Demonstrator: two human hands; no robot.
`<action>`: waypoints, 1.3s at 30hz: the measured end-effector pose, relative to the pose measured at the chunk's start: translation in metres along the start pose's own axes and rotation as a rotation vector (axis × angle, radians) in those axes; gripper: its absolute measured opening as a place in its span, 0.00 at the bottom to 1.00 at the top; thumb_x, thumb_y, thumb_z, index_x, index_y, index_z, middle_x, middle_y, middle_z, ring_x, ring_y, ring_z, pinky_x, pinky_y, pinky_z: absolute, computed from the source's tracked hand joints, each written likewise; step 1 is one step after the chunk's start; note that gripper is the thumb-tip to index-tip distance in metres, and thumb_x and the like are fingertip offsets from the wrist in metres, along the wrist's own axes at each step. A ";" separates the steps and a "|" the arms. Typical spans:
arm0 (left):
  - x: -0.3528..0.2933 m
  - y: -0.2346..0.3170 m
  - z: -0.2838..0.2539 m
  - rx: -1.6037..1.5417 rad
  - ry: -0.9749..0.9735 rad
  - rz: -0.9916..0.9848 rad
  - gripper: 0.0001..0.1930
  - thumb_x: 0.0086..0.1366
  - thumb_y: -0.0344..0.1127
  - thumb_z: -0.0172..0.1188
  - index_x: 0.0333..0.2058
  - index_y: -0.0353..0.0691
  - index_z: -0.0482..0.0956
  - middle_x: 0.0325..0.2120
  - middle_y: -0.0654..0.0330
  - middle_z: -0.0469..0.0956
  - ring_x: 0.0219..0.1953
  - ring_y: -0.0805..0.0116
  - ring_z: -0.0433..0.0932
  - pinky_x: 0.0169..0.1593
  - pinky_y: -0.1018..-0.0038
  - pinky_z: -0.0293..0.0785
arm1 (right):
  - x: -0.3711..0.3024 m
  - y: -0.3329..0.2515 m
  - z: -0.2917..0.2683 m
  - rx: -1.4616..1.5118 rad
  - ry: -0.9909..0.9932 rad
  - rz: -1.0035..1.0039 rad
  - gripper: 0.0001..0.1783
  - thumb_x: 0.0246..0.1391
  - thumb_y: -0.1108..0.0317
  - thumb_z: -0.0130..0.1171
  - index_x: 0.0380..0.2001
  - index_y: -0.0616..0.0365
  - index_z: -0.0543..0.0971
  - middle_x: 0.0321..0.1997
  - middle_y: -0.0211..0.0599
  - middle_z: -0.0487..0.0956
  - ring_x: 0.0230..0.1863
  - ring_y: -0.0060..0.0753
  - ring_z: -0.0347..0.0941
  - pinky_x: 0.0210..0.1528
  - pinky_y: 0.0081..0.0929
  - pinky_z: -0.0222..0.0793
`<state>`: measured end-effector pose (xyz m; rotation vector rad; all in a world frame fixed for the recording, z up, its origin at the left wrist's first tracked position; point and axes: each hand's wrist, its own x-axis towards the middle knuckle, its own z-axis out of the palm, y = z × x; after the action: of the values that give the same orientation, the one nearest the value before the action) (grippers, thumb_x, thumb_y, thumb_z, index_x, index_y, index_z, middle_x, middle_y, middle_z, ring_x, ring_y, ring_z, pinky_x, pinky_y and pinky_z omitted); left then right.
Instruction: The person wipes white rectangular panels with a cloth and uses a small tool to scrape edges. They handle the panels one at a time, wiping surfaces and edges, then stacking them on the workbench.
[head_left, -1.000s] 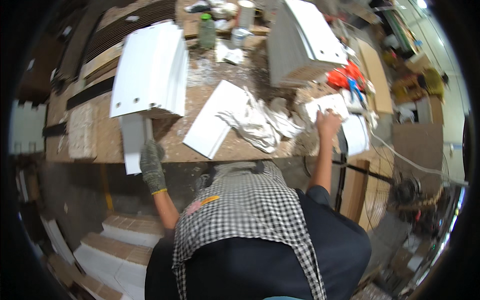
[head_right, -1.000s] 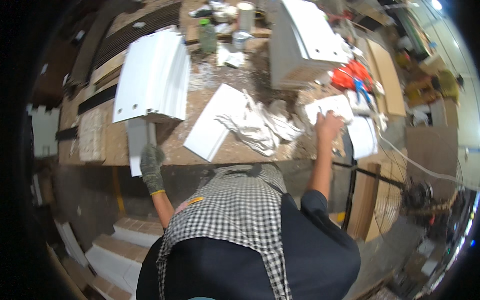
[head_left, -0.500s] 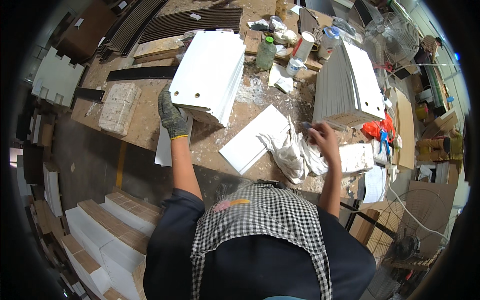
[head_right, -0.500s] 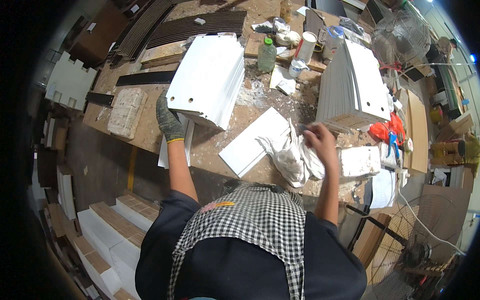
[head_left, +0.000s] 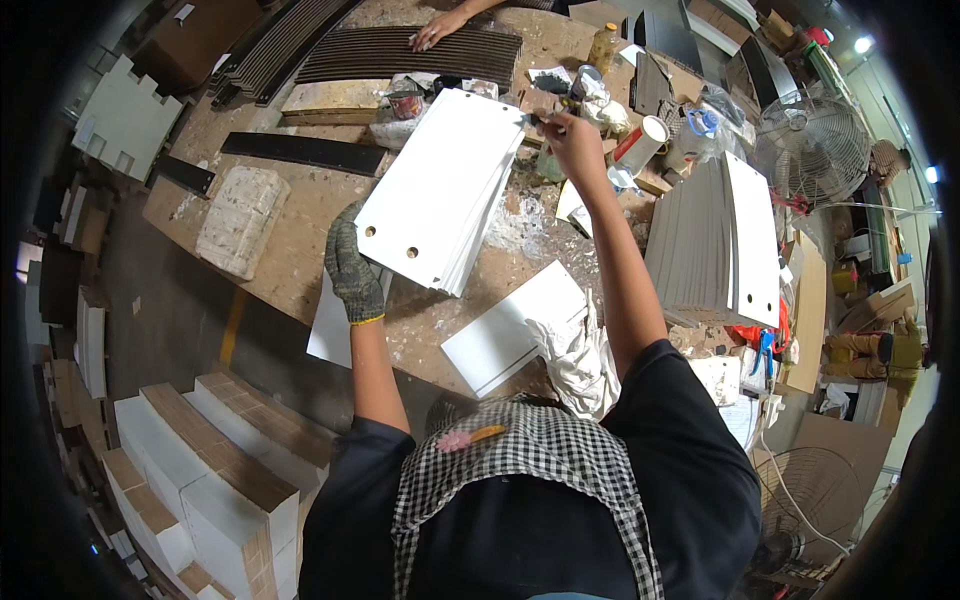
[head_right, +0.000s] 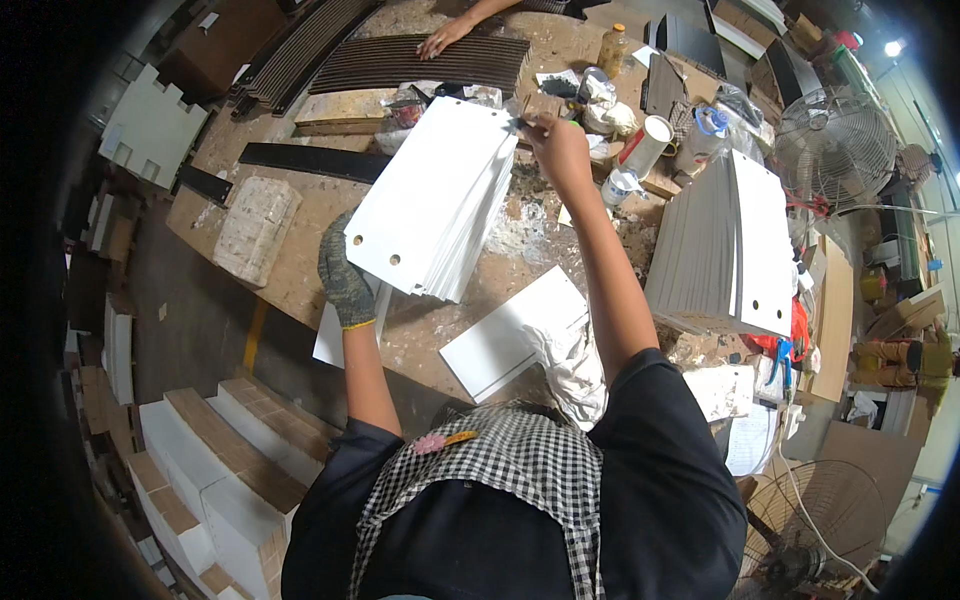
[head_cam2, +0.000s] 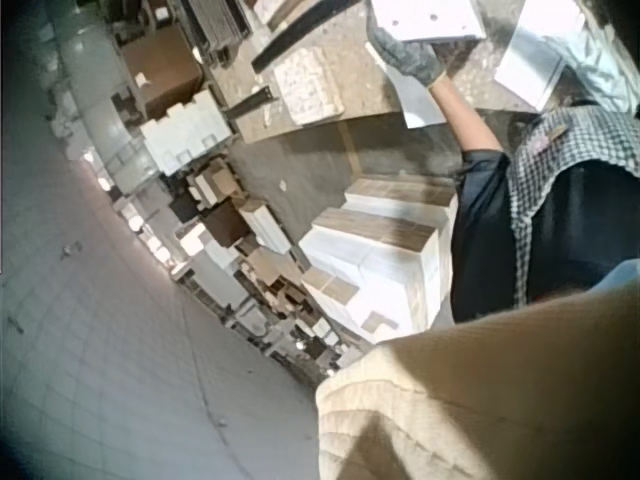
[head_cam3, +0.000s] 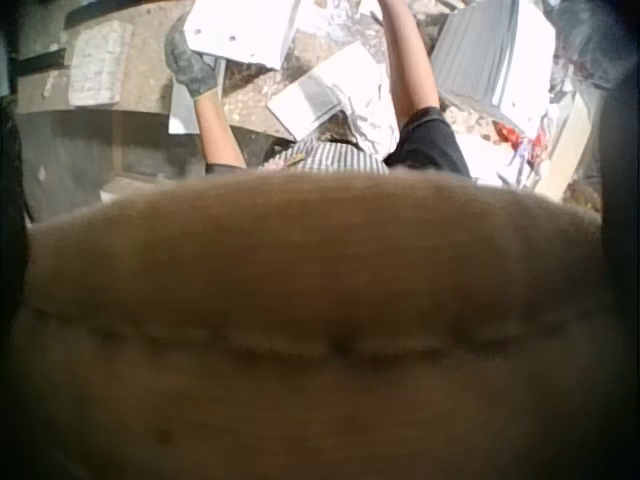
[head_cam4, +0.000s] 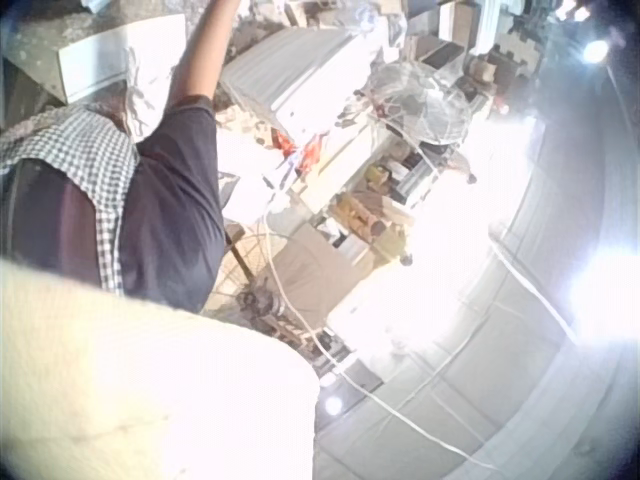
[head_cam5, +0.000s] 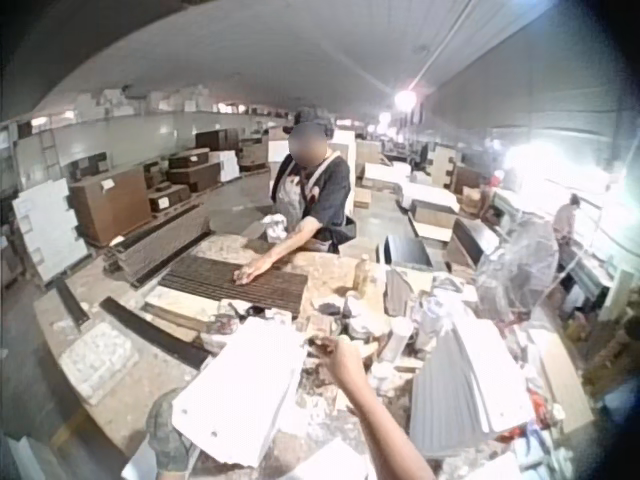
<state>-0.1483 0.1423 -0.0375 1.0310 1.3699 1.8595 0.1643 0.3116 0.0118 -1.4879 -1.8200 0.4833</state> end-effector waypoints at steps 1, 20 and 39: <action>-0.002 0.002 0.001 -0.016 0.014 -0.005 0.22 0.73 0.41 0.46 0.52 0.29 0.78 0.49 0.53 0.79 0.51 0.61 0.77 0.58 0.64 0.71 | 0.007 0.000 0.003 -0.086 0.018 -0.028 0.14 0.61 0.63 0.64 0.46 0.58 0.85 0.21 0.44 0.81 0.21 0.35 0.79 0.29 0.33 0.72; -0.004 -0.019 0.008 0.059 0.184 0.132 0.20 0.73 0.40 0.44 0.47 0.29 0.80 0.44 0.52 0.79 0.45 0.59 0.79 0.53 0.62 0.76 | 0.008 0.003 0.000 -0.150 -0.022 -0.015 0.13 0.58 0.63 0.64 0.46 0.52 0.86 0.35 0.50 0.84 0.35 0.54 0.82 0.40 0.43 0.75; -0.029 0.090 0.030 1.480 -0.519 0.164 0.68 0.42 0.82 0.65 0.71 0.38 0.51 0.68 0.31 0.53 0.71 0.28 0.48 0.71 0.33 0.38 | 0.010 -0.013 -0.011 -0.154 0.063 0.054 0.14 0.58 0.63 0.64 0.47 0.50 0.86 0.36 0.48 0.85 0.35 0.53 0.82 0.41 0.43 0.76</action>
<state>-0.1100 0.1075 0.0465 2.0948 2.2659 0.2539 0.1624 0.3155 0.0309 -1.6405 -1.8056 0.3239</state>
